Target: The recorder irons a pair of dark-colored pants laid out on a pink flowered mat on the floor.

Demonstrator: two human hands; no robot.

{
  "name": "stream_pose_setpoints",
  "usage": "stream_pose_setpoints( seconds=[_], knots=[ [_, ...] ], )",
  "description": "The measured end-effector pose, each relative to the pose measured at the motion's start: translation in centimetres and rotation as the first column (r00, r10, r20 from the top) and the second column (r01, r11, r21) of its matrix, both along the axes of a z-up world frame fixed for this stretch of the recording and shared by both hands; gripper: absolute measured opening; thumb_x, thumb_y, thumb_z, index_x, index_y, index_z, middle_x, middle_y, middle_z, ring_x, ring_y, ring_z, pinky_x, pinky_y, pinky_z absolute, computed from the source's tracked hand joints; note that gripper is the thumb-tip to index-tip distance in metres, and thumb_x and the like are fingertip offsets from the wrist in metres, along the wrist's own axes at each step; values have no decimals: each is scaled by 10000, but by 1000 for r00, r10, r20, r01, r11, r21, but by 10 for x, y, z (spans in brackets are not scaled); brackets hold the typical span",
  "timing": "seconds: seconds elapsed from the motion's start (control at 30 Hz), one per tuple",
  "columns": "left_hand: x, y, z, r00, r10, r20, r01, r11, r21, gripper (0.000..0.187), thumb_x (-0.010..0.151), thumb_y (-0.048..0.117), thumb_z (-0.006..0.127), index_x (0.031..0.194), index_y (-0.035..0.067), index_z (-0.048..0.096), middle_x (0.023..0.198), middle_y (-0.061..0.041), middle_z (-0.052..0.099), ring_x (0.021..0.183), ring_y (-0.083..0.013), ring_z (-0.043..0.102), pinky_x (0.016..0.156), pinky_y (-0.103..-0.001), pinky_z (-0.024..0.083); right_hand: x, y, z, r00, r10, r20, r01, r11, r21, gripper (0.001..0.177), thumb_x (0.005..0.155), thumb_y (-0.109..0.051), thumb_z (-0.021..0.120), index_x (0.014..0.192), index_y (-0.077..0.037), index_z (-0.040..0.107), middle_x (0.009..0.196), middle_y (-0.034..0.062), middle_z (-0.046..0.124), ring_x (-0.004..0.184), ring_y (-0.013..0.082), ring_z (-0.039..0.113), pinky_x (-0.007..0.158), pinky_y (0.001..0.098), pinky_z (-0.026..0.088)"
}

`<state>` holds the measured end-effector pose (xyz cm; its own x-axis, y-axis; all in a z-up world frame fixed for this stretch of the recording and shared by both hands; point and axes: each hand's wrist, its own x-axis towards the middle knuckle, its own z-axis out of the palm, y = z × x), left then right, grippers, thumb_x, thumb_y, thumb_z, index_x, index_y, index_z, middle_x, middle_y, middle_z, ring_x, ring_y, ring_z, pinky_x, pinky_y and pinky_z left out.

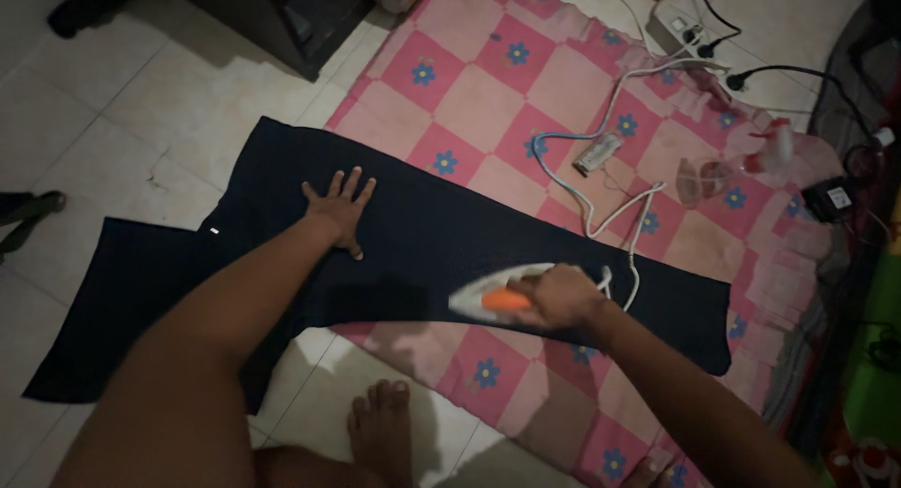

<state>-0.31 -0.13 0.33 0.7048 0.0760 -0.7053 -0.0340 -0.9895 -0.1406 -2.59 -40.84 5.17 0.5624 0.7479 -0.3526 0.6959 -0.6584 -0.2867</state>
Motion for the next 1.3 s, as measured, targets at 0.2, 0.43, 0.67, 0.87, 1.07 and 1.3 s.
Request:
stream_pose_setpoints(
  seconds=[0.2, 0.43, 0.67, 0.87, 1.07, 1.3],
  knots=[
    [5, -5, 5, 999, 6, -45, -6, 1000, 9, 1572, 601, 547, 992, 1645, 318, -160, 1730, -67, -225, 1600, -360, -117, 1167, -778, 107, -2, 17, -2, 998, -68, -17, 66, 994, -85, 481, 944, -540, 599, 1261, -179, 614, 927, 149, 753, 808, 368, 739, 722, 495, 570],
    [2, -5, 1, 1000, -5, 7, 5, 1000, 16, 1574, 595, 526, 998, 1648, 285, -147, 1740, -86, -203, 1599, -374, -98, 1145, -793, 105, -3, 20, 10, 996, 80, -32, -81, 996, -21, 496, 884, -533, 614, 1280, -234, 637, 1003, 126, 751, 819, 378, 732, 721, 502, 563],
    [4, -13, 4, 999, 19, 37, -21, 999, 51, 1635, 561, 485, 1024, 1652, 265, -174, 1731, -109, -210, 1587, -407, -89, 1055, -864, 13, 8, 25, -19, 959, -281, 34, 279, 959, 42, 469, 941, -545, 615, 1220, -169, 640, 989, 170, 748, 863, 398, 729, 763, 514, 568],
    [11, -18, 13, 998, 65, 18, -67, 988, 139, 1670, 546, 534, 1025, 1642, 267, -207, 1717, -137, -242, 1552, -506, -98, 1023, -865, 2, 23, 20, -8, 994, -111, -22, 113, 988, 106, 508, 903, -511, 620, 1271, -160, 614, 950, 198, 747, 845, 415, 726, 776, 520, 569],
    [5, -13, 12, 992, 125, -10, -121, 976, 181, 1680, 543, 617, 1003, 1632, 268, -227, 1708, -138, -262, 1549, -507, -109, 1017, -867, 4, 28, 49, -9, 961, -274, 37, 274, 962, 3, 513, 924, -531, 618, 1239, -127, 598, 938, 223, 733, 847, 426, 719, 748, 531, 567],
    [8, -7, 6, 998, 62, -25, -56, 980, 191, 1701, 521, 684, 981, 1632, 264, -236, 1712, -153, -245, 1549, -520, -91, 1040, -856, -2, 45, 56, 5, 964, -264, -14, 263, 953, 150, 463, 918, -538, 602, 1194, -167, 623, 768, 191, 735, 765, 421, 723, 718, 535, 563]
  ],
)
